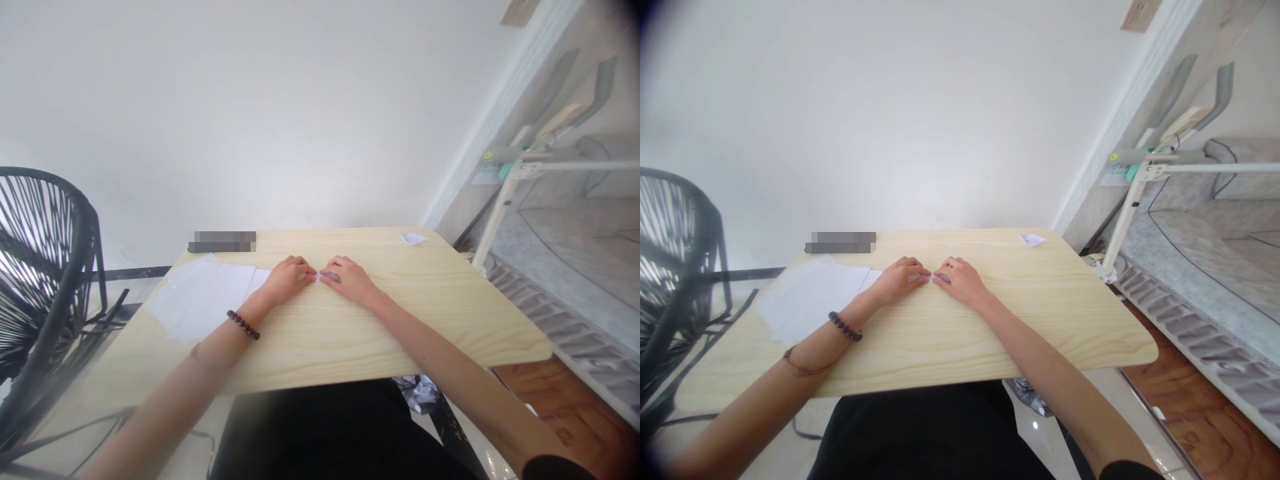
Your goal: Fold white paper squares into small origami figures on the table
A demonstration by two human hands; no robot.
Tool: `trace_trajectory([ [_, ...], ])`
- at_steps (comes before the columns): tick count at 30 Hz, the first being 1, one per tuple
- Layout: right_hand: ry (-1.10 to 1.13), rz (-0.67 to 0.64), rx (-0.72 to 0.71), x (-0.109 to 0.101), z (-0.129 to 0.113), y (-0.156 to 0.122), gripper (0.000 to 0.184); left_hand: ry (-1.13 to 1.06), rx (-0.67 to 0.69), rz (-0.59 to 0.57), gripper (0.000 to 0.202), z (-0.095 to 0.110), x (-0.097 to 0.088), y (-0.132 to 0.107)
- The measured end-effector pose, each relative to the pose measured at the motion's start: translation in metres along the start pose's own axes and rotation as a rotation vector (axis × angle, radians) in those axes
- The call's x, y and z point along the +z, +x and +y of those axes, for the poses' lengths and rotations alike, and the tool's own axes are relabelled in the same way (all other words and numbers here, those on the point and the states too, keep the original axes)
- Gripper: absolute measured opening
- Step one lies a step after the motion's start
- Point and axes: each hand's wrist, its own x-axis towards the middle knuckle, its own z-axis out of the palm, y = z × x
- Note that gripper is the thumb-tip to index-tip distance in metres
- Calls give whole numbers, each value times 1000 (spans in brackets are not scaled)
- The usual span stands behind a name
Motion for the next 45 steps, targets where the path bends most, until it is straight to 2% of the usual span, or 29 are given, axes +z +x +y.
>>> trace_trajectory([
  [12,7,-17,23,0,-1,1,23,27,12,-45,26,3,-3,2],
  [18,16,-19,35,-1,1,1,24,43,-11,-26,25,4,-4,1],
  [23,34,-3,91,0,5,1,26,100,-70,36,27,-1,-1,-2],
  [30,239,5,105,-2,1,0,16,-116,-101,34,19,1,-2,-2],
  [36,257,-4,24,-5,-4,-3,13,-214,-94,12,17,10,-5,-3],
  [45,147,73,-91,-5,-3,-1,15,-116,-123,37,23,7,-5,-2],
])
